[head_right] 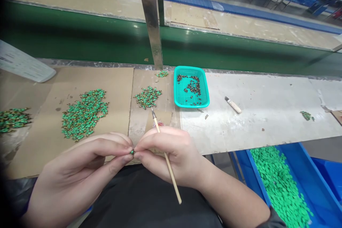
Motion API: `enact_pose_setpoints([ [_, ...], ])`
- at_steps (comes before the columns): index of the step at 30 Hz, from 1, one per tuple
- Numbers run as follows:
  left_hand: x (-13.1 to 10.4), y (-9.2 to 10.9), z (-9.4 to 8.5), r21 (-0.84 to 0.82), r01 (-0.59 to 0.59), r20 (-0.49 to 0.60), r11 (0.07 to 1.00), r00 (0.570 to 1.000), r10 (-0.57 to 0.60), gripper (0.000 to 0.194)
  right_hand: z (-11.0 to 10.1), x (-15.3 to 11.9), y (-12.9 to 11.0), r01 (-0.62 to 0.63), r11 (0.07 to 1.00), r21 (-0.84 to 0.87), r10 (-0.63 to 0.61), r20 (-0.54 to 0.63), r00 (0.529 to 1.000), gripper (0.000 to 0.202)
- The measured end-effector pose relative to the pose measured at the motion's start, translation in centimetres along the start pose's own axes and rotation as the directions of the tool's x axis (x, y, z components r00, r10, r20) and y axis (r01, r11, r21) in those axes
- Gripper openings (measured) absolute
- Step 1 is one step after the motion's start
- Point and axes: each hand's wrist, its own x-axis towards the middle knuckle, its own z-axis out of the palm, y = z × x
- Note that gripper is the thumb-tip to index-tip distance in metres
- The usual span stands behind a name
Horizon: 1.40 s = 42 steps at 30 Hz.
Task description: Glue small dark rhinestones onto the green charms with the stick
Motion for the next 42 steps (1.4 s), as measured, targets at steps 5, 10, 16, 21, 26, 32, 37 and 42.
enact_pose_setpoints([
  [5, 0.1, 0.0, 0.0, -0.012, -0.008, 0.026, 1.0, 1.0, 0.008, 0.027, 0.1, 0.0, 0.1, -0.003, 1.0, 0.021, 0.003, 0.002, 1.0, 0.012],
  [10, 0.7, 0.0, -0.1, -0.012, -0.066, 0.017, 0.998, 0.998, 0.066, 0.027, 0.1, -0.1, 0.1, -0.017, 0.998, 0.052, 0.017, 0.009, 1.0, 0.012],
  [16, 1.4, 0.4, -0.4, 0.089, -0.3, 0.044, 0.95, 0.954, 0.297, 0.039, -0.1, 0.0, -0.1, -0.069, 0.991, 0.117, 0.075, -0.042, 0.996, 0.013],
  [21, 1.2, 0.5, -0.4, 0.147, -0.348, 0.076, 0.926, 0.937, 0.34, 0.036, -0.2, -0.1, 0.0, -0.018, 0.993, 0.115, 0.023, -0.045, 0.999, 0.015],
  [26, 1.0, 0.1, -0.2, 0.184, -0.312, 0.065, 0.932, 0.95, 0.305, 0.041, -0.3, -0.3, 0.2, 0.034, 0.996, 0.081, -0.028, -0.07, 0.997, 0.015],
  [32, 1.3, 0.0, -0.2, 0.146, -0.38, 0.107, 0.914, 0.924, 0.367, 0.043, -0.3, -0.5, -0.1, 0.053, 0.997, 0.056, -0.05, -0.055, 0.997, 0.025],
  [37, 0.9, -0.2, 0.0, 0.117, -0.302, 0.092, 0.946, 0.952, 0.293, 0.043, 0.1, -0.4, -0.2, 0.033, 0.998, 0.051, -0.028, -0.088, 0.996, 0.022],
  [42, 0.8, 0.3, 0.8, 0.023, -0.1, 0.015, 0.995, 0.995, 0.1, 0.032, 0.3, -0.2, -0.5, -0.028, 0.999, 0.033, 0.031, -0.102, 0.994, 0.015],
])
